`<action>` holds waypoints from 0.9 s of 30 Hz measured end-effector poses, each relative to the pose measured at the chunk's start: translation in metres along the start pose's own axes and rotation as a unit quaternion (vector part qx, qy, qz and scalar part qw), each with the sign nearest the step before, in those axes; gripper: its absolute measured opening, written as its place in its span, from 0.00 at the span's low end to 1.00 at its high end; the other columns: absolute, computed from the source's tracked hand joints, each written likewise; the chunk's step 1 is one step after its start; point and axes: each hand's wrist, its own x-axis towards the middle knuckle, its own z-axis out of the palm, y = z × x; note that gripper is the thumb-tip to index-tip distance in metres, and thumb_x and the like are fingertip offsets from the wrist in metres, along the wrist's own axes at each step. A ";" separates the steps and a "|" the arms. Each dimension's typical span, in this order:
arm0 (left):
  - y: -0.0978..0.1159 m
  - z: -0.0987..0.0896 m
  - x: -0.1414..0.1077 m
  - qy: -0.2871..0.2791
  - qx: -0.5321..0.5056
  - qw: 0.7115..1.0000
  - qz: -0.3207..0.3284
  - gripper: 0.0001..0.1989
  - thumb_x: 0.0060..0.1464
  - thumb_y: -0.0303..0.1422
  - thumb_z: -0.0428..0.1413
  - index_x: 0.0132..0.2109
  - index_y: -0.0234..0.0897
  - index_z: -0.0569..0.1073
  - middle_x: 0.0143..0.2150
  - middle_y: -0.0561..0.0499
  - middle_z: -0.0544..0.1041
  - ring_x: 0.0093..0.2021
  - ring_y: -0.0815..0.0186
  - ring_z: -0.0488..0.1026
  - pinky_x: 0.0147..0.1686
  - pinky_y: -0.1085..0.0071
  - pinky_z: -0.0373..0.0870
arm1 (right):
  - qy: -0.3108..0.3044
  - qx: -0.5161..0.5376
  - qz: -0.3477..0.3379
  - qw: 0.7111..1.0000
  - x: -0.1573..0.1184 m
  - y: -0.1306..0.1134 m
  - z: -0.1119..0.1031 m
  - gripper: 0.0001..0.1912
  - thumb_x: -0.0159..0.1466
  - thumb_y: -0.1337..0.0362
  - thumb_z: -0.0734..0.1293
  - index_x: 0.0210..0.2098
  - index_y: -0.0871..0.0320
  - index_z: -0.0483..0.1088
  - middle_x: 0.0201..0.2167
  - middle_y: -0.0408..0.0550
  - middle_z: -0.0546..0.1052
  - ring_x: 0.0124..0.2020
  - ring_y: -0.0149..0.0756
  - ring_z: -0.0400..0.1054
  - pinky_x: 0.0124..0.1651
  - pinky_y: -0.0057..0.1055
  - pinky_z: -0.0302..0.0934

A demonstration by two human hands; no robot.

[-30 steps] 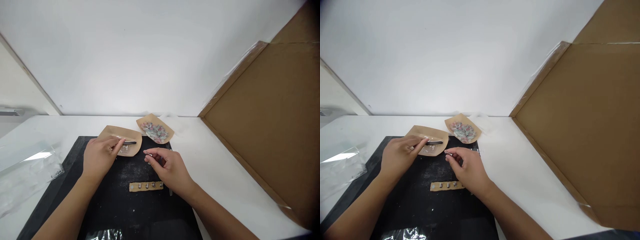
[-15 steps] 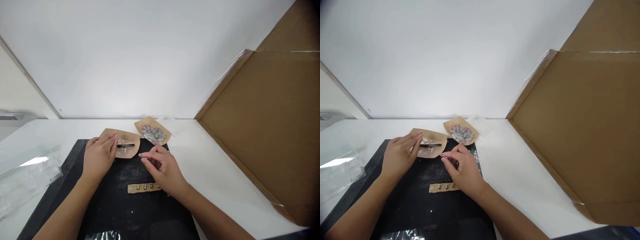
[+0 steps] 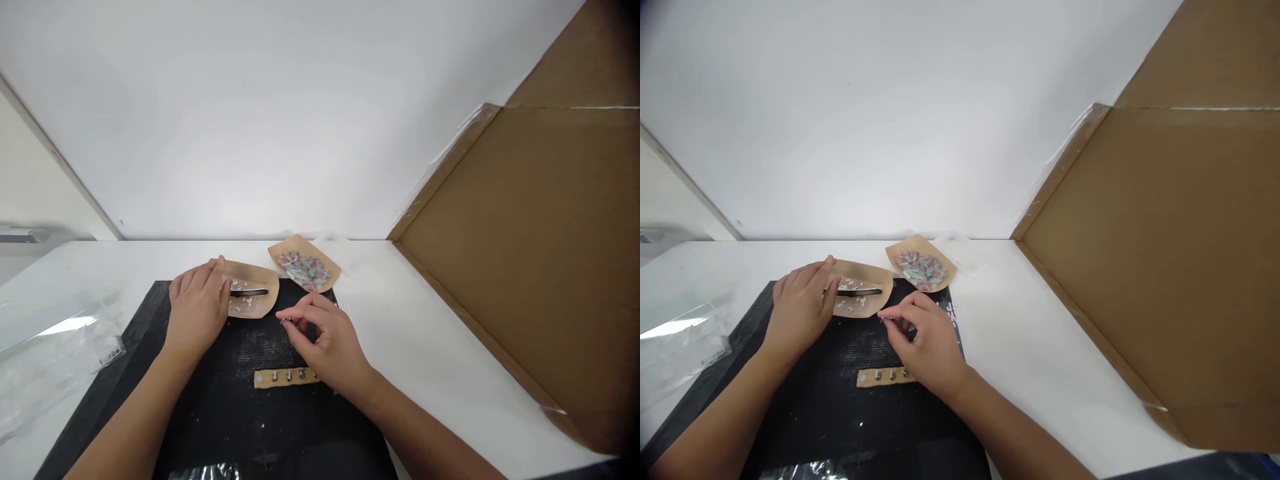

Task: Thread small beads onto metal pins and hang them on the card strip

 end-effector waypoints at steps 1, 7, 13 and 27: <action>-0.001 0.000 0.000 0.002 -0.002 1.000 -0.003 0.22 0.72 0.36 0.47 0.65 0.32 0.71 0.57 0.39 0.79 0.55 0.47 0.73 0.54 0.52 0.64 | -0.001 -0.002 -0.005 1.000 0.000 0.000 0.000 0.11 0.69 0.68 0.68 0.46 0.51 0.82 0.36 0.45 0.74 0.31 0.31 0.70 0.35 0.31 0.66; -0.004 -0.004 0.003 -0.005 -0.051 0.999 0.015 0.15 0.72 0.35 0.48 0.52 0.38 0.78 0.44 0.44 0.81 0.45 0.51 0.73 0.48 0.57 0.67 | -0.018 -0.018 -0.015 1.000 -0.002 -0.001 -0.001 0.09 0.71 0.65 0.69 0.47 0.50 0.82 0.39 0.46 0.74 0.36 0.34 0.70 0.38 0.33 0.66; -0.003 -0.005 0.004 0.007 -0.115 0.993 0.006 0.13 0.71 0.37 0.49 0.51 0.38 0.78 0.42 0.45 0.83 0.43 0.53 0.74 0.49 0.58 0.71 | -0.038 -0.018 -0.014 0.999 -0.003 -0.001 0.000 0.09 0.71 0.64 0.69 0.48 0.50 0.81 0.38 0.45 0.73 0.34 0.33 0.69 0.38 0.32 0.65; -0.008 0.009 0.001 -0.025 -0.170 0.985 0.012 0.18 0.73 0.33 0.44 0.62 0.34 0.70 0.62 0.40 0.78 0.70 0.50 0.67 0.66 0.50 0.68 | -0.067 -0.030 -0.008 0.997 -0.004 0.001 0.002 0.09 0.71 0.64 0.68 0.47 0.50 0.81 0.37 0.44 0.72 0.32 0.32 0.68 0.39 0.33 0.65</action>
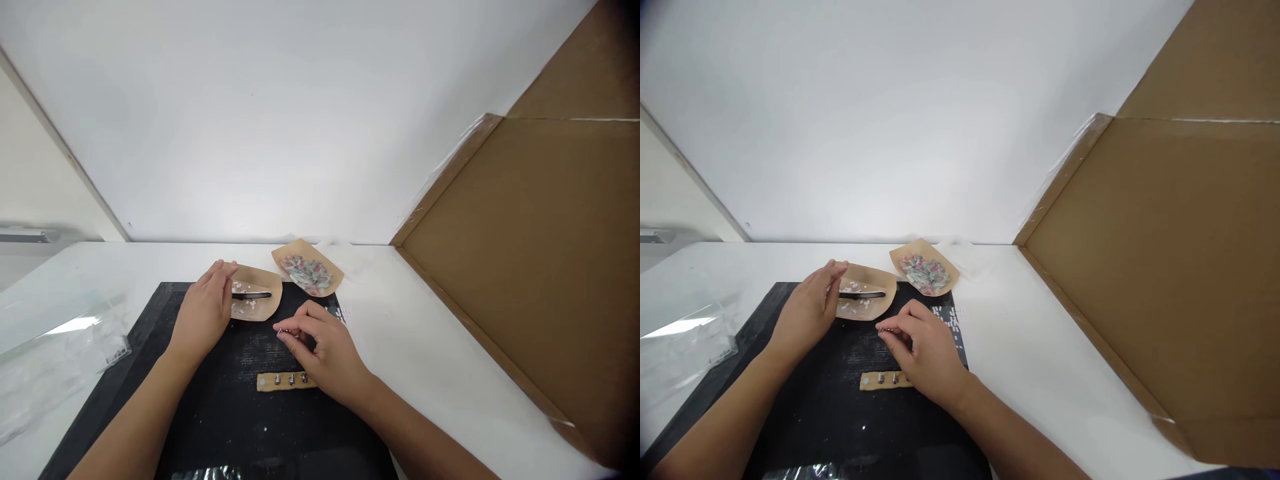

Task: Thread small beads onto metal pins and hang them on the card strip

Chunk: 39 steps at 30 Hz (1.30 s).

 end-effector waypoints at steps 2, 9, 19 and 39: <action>0.001 -0.001 0.001 0.001 0.001 1.000 -0.004 0.17 0.72 0.34 0.46 0.60 0.34 0.71 0.60 0.38 0.79 0.69 0.48 0.69 0.65 0.49 0.68 | -0.001 0.003 0.003 1.000 0.000 -0.001 0.000 0.09 0.71 0.64 0.69 0.47 0.51 0.81 0.37 0.44 0.72 0.32 0.32 0.69 0.38 0.33 0.66; 0.008 -0.008 0.004 0.022 -0.016 0.999 -0.020 0.15 0.72 0.33 0.44 0.55 0.37 0.74 0.56 0.42 0.80 0.60 0.51 0.73 0.59 0.53 0.71 | 0.003 0.025 0.019 1.000 0.002 -0.003 -0.001 0.09 0.70 0.64 0.69 0.47 0.50 0.82 0.39 0.46 0.72 0.34 0.33 0.69 0.38 0.33 0.68; 0.023 -0.020 0.005 0.026 -0.061 0.994 -0.092 0.08 0.69 0.32 0.48 0.46 0.41 0.73 0.40 0.50 0.84 0.50 0.54 0.74 0.50 0.60 0.70 | -0.006 0.049 0.033 0.998 -0.004 -0.013 0.003 0.08 0.66 0.68 0.72 0.44 0.50 0.81 0.36 0.43 0.74 0.33 0.31 0.71 0.37 0.30 0.68; 0.044 -0.028 -0.004 0.043 -0.310 0.936 -0.164 0.04 0.68 0.36 0.52 0.45 0.42 0.67 0.29 0.55 0.80 0.31 0.63 0.78 0.38 0.66 0.70 | -0.023 0.036 0.023 0.999 -0.005 -0.014 0.004 0.08 0.66 0.70 0.71 0.42 0.52 0.80 0.38 0.43 0.73 0.32 0.30 0.71 0.38 0.29 0.67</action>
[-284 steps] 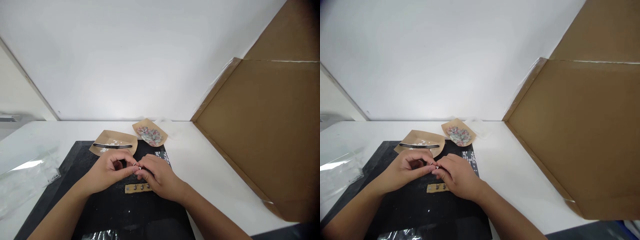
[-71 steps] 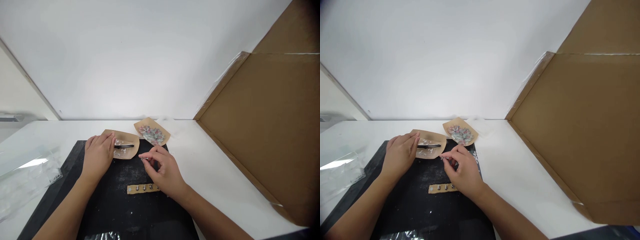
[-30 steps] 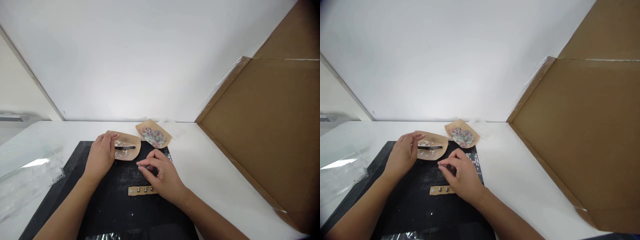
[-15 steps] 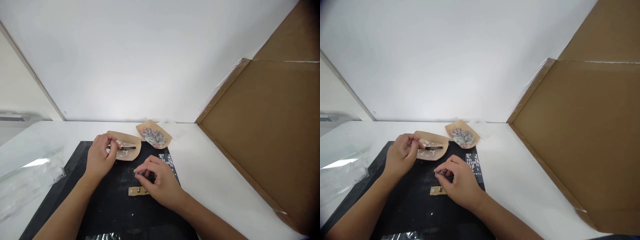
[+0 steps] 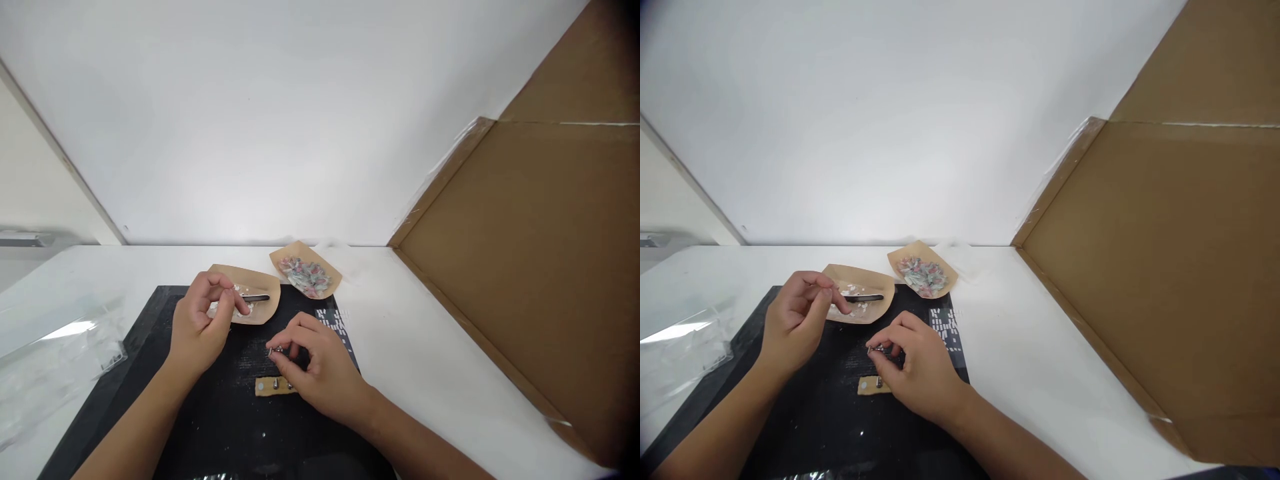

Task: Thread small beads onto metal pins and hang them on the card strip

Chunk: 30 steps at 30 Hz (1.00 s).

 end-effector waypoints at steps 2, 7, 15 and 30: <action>0.002 0.000 -0.002 -0.004 -0.020 1.000 0.011 0.04 0.68 0.36 0.53 0.45 0.42 0.68 0.28 0.56 0.79 0.30 0.64 0.77 0.38 0.66 0.70 | 0.004 -0.003 0.002 1.000 0.000 0.000 0.000 0.07 0.65 0.71 0.71 0.41 0.53 0.79 0.37 0.43 0.74 0.33 0.30 0.71 0.39 0.30 0.67; 0.005 0.002 -0.003 -0.031 -0.056 0.998 0.022 0.02 0.67 0.33 0.53 0.45 0.41 0.69 0.26 0.57 0.77 0.27 0.66 0.75 0.33 0.68 0.70 | -0.005 -0.024 0.032 0.999 0.000 0.000 0.001 0.05 0.64 0.70 0.72 0.38 0.54 0.77 0.34 0.42 0.75 0.33 0.31 0.71 0.39 0.31 0.65; 0.004 0.002 -0.004 -0.044 -0.026 0.998 0.040 0.03 0.65 0.28 0.52 0.43 0.41 0.69 0.25 0.59 0.77 0.26 0.68 0.75 0.30 0.72 0.67 | -0.061 -0.040 0.093 0.993 -0.006 -0.009 0.006 0.04 0.62 0.66 0.77 0.34 0.51 0.79 0.33 0.39 0.79 0.39 0.34 0.72 0.43 0.32 0.63; 0.004 0.002 -0.001 -0.028 0.082 0.991 0.103 0.06 0.61 0.26 0.52 0.36 0.41 0.70 0.23 0.59 0.73 0.28 0.67 0.73 0.34 0.69 0.67 | -0.055 -0.104 0.066 0.991 -0.018 0.003 0.034 0.06 0.61 0.63 0.79 0.33 0.51 0.79 0.36 0.40 0.76 0.41 0.36 0.69 0.52 0.37 0.60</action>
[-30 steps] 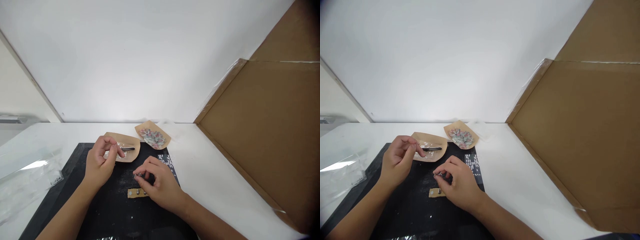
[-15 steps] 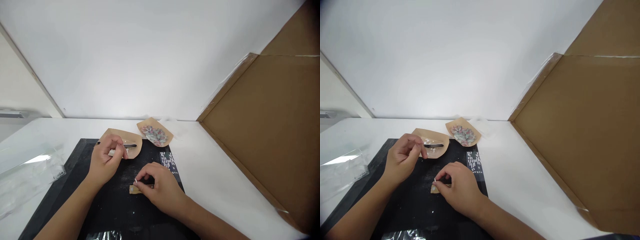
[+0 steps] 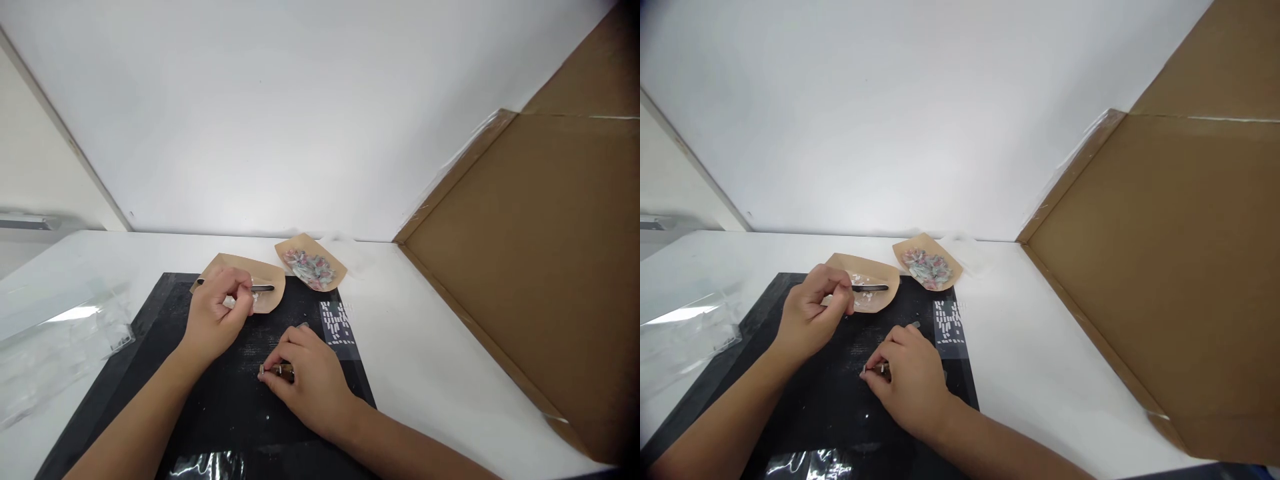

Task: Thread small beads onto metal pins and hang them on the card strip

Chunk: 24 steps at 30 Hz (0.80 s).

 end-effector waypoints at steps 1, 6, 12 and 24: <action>-0.001 0.000 0.000 0.002 0.003 1.000 0.002 0.07 0.61 0.26 0.52 0.36 0.41 0.71 0.23 0.59 0.73 0.28 0.67 0.72 0.34 0.69 0.67 | -0.003 -0.004 -0.001 1.000 0.000 0.000 0.000 0.06 0.60 0.63 0.80 0.33 0.51 0.79 0.36 0.41 0.76 0.41 0.37 0.69 0.51 0.37 0.60; -0.003 0.001 -0.001 0.002 0.004 1.000 0.000 0.06 0.60 0.26 0.52 0.35 0.41 0.72 0.27 0.57 0.72 0.30 0.66 0.72 0.33 0.69 0.67 | -0.041 -0.008 0.002 0.999 0.001 0.002 -0.005 0.06 0.60 0.60 0.80 0.34 0.50 0.80 0.36 0.41 0.77 0.41 0.37 0.70 0.53 0.39 0.60; 0.000 0.000 -0.001 -0.007 0.024 1.000 0.011 0.06 0.62 0.27 0.52 0.36 0.40 0.71 0.29 0.55 0.75 0.32 0.65 0.71 0.36 0.67 0.67 | -0.076 -0.016 -0.011 0.997 0.002 0.002 -0.015 0.04 0.64 0.61 0.77 0.37 0.51 0.81 0.37 0.42 0.78 0.41 0.38 0.71 0.59 0.42 0.59; 0.001 0.002 -0.002 -0.043 0.033 0.998 -0.017 0.06 0.63 0.30 0.52 0.47 0.40 0.70 0.30 0.55 0.77 0.33 0.64 0.76 0.39 0.66 0.71 | -0.083 -0.015 0.001 0.996 0.002 0.002 -0.011 0.03 0.67 0.64 0.74 0.39 0.48 0.82 0.39 0.40 0.77 0.38 0.31 0.72 0.38 0.28 0.63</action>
